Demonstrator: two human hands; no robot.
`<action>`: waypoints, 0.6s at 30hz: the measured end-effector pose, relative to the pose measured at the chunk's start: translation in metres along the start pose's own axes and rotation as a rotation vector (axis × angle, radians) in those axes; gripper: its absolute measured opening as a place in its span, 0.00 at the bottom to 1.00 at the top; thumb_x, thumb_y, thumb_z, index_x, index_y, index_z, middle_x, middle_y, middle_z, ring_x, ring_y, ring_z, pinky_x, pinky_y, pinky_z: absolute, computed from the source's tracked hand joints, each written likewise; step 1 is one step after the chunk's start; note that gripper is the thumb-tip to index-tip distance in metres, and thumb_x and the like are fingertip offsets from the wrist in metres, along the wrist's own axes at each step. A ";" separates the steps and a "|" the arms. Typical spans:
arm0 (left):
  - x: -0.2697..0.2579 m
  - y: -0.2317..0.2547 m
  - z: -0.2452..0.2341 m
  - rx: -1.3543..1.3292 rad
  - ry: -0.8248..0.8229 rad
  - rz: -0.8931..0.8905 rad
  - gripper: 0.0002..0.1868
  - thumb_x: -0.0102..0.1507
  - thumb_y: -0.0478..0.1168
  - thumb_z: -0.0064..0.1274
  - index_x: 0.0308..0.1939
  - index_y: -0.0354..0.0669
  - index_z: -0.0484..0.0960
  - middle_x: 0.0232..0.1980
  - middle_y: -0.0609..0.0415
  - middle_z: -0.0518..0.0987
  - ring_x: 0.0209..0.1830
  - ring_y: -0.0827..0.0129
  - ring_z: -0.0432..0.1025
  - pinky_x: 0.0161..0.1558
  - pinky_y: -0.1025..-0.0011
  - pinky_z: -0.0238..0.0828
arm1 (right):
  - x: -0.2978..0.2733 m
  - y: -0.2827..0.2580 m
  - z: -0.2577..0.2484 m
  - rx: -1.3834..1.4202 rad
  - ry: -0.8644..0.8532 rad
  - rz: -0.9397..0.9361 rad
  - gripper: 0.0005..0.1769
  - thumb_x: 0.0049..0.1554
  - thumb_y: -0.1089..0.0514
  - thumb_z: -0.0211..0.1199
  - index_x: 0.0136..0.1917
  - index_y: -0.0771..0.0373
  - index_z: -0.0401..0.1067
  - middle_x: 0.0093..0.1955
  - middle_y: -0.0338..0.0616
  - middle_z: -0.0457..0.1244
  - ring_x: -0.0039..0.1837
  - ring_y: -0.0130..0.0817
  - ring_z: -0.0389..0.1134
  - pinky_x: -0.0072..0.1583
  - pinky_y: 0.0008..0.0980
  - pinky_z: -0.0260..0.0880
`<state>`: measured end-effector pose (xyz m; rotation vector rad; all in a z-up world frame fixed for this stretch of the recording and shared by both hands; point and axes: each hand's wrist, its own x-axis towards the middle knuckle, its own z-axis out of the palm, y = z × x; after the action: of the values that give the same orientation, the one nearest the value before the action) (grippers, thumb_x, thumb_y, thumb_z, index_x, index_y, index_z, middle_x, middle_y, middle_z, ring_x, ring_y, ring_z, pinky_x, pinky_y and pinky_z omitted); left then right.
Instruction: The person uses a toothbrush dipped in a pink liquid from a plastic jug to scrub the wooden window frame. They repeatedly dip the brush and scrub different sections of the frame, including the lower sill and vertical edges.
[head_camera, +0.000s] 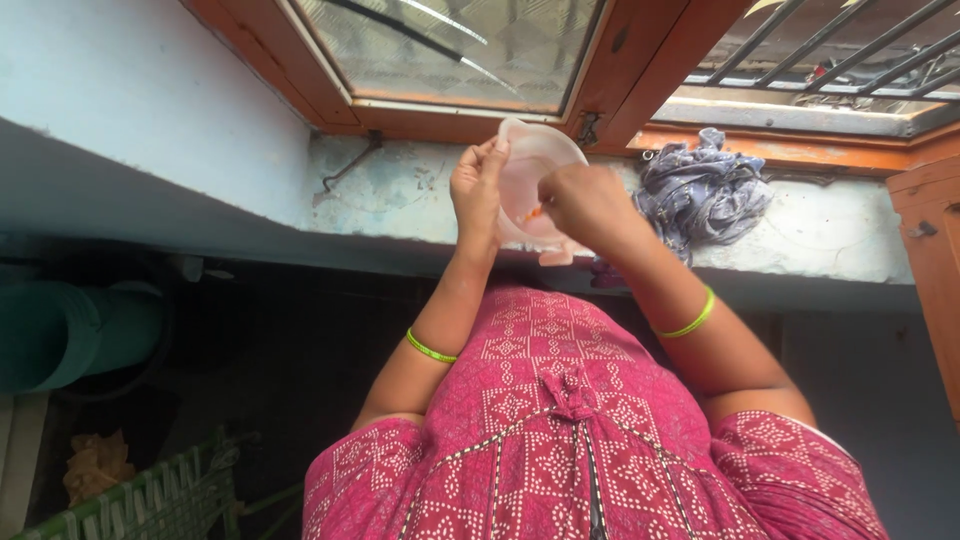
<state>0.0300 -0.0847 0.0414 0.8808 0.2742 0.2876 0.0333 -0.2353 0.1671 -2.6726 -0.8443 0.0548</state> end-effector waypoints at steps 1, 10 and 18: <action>0.000 0.000 0.005 -0.025 -0.025 -0.013 0.05 0.66 0.37 0.57 0.42 0.39 0.82 0.43 0.55 0.82 0.41 0.78 0.73 0.48 0.77 0.70 | 0.002 0.003 0.003 0.045 -0.015 0.014 0.05 0.50 0.55 0.68 0.41 0.55 0.82 0.40 0.47 0.71 0.46 0.49 0.72 0.50 0.46 0.71; 0.009 -0.003 -0.010 -0.156 -0.012 -0.036 0.08 0.67 0.35 0.59 0.34 0.43 0.78 0.42 0.52 0.83 0.44 0.75 0.75 0.52 0.74 0.70 | -0.061 0.090 -0.062 0.515 0.253 0.238 0.12 0.63 0.66 0.63 0.59 0.66 0.79 0.44 0.47 0.72 0.43 0.29 0.71 0.47 0.29 0.71; 0.016 0.001 -0.016 -0.109 0.061 -0.076 0.10 0.64 0.35 0.58 0.29 0.47 0.76 0.44 0.49 0.86 0.49 0.71 0.78 0.56 0.73 0.70 | -0.077 0.147 0.056 0.771 0.391 0.469 0.10 0.64 0.70 0.57 0.59 0.69 0.74 0.46 0.44 0.71 0.46 0.23 0.71 0.49 0.24 0.72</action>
<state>0.0396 -0.0670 0.0307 0.7529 0.3443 0.2568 0.0433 -0.3750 0.0612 -1.9826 -0.0276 -0.0277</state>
